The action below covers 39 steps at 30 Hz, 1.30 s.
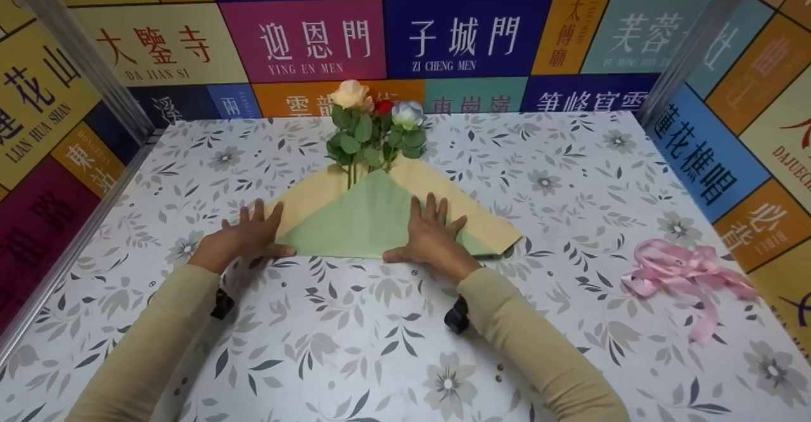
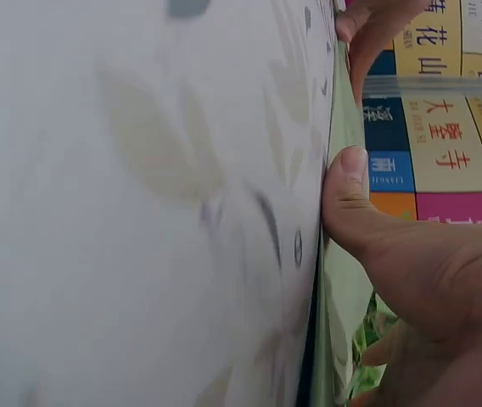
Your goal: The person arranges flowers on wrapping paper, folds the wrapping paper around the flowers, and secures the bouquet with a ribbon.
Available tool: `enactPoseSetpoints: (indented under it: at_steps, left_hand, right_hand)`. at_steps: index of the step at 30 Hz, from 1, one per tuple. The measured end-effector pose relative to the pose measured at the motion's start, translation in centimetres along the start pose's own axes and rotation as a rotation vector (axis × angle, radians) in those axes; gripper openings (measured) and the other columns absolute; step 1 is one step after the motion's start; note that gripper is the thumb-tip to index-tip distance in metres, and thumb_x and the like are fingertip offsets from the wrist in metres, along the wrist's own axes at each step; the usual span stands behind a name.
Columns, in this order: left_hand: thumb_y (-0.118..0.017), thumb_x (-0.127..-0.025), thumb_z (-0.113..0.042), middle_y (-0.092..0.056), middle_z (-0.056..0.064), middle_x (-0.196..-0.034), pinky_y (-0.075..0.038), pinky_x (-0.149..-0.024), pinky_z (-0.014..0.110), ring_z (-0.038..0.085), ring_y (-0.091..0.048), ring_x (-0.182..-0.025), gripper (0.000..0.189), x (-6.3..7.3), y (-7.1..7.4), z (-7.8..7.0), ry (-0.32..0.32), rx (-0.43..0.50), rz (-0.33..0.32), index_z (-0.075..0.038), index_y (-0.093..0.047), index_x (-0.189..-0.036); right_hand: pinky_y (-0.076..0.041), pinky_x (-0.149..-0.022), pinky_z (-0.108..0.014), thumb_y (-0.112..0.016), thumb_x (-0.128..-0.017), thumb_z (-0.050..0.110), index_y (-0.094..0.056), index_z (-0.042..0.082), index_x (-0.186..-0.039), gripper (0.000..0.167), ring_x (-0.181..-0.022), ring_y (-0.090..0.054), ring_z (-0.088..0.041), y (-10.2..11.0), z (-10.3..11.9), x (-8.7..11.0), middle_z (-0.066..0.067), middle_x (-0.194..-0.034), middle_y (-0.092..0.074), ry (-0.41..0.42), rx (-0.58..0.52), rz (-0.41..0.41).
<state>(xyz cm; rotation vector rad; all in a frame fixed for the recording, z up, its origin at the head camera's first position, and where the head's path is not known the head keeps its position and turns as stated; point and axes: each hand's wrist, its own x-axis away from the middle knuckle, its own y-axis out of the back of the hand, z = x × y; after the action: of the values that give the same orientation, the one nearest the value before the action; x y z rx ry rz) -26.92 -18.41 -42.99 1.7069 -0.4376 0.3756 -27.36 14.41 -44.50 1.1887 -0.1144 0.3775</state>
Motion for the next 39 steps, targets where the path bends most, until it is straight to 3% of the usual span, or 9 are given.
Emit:
enactPoseSetpoints:
  at_steps: [12, 20, 27, 31, 35, 39]
  left_hand:
    - [-0.059, -0.092, -0.062, 0.01, 0.034, -0.163, -0.008, -0.116, 0.076, 0.056, 0.008, -0.15, 0.106, -0.1, -0.4, 0.6, -0.038, 0.029, -0.022, -0.009, 0.001, -0.161]
    - [-0.059, -0.091, -0.063, 0.008, 0.035, -0.163, -0.011, -0.115, 0.076, 0.056, 0.005, -0.15, 0.107, -0.2, -0.4, 0.4, -0.022, 0.01, -0.022, -0.008, 0.001, -0.161]
    - [-0.067, -0.086, -0.062, -0.005, 0.036, -0.162, -0.026, -0.112, 0.073, 0.059, -0.009, -0.148, 0.109, -0.1, -0.4, -0.4, -0.016, -0.014, -0.097, -0.008, -0.01, -0.161]
    - [-0.073, -0.084, -0.057, -0.021, 0.037, -0.159, -0.03, -0.113, 0.068, 0.057, -0.023, -0.145, 0.109, 0.0, -0.5, -0.7, -0.014, 0.019, -0.126, -0.005, -0.016, -0.16]
    - [-0.079, -0.082, -0.05, -0.032, 0.035, -0.153, -0.031, -0.114, 0.064, 0.051, -0.033, -0.141, 0.11, 0.2, -0.3, -0.7, -0.021, 0.129, -0.169, -0.004, -0.017, -0.16]
    - [-0.081, -0.082, -0.043, -0.031, 0.035, -0.153, -0.035, -0.115, 0.059, 0.049, -0.035, -0.14, 0.111, 0.5, -0.1, -0.3, -0.029, 0.293, -0.233, -0.003, -0.014, -0.16]
  right_hand:
    - [0.006, -0.103, -0.086, -0.08, -0.074, 0.063, 0.003, -0.003, -0.158, 0.135, -0.145, 0.012, -0.062, 3.0, -8.0, 2.1, -0.04, -0.159, 0.011, -0.095, 0.012, 0.028]
    - [-0.009, -0.101, -0.088, -0.077, -0.075, 0.065, -0.003, -0.012, -0.154, 0.132, -0.141, -0.001, -0.067, 4.6, -11.9, 3.6, -0.046, -0.154, -0.001, -0.122, 0.06, 0.04]
    - [-0.004, -0.099, -0.09, -0.079, -0.074, 0.062, -0.007, -0.012, -0.154, 0.131, -0.14, -0.007, -0.066, 4.7, -11.0, 4.1, -0.046, -0.154, -0.008, -0.129, 0.118, 0.011]
    - [-0.005, -0.1, -0.089, -0.081, -0.077, 0.052, -0.012, -0.011, -0.154, 0.121, -0.141, -0.01, -0.066, 4.6, -9.5, 4.6, -0.045, -0.153, -0.015, -0.106, 0.167, -0.006]
    - [-0.004, -0.104, -0.087, -0.081, -0.08, 0.033, -0.022, -0.009, -0.153, 0.103, -0.143, -0.008, -0.065, 4.6, -7.6, 4.9, -0.042, -0.154, -0.018, -0.032, 0.181, -0.024]
    - [0.001, -0.107, -0.084, -0.077, -0.079, 0.014, -0.028, -0.004, -0.154, 0.091, -0.146, -0.003, -0.064, 4.2, -5.5, 5.2, -0.039, -0.158, -0.017, 0.05, 0.15, -0.028]
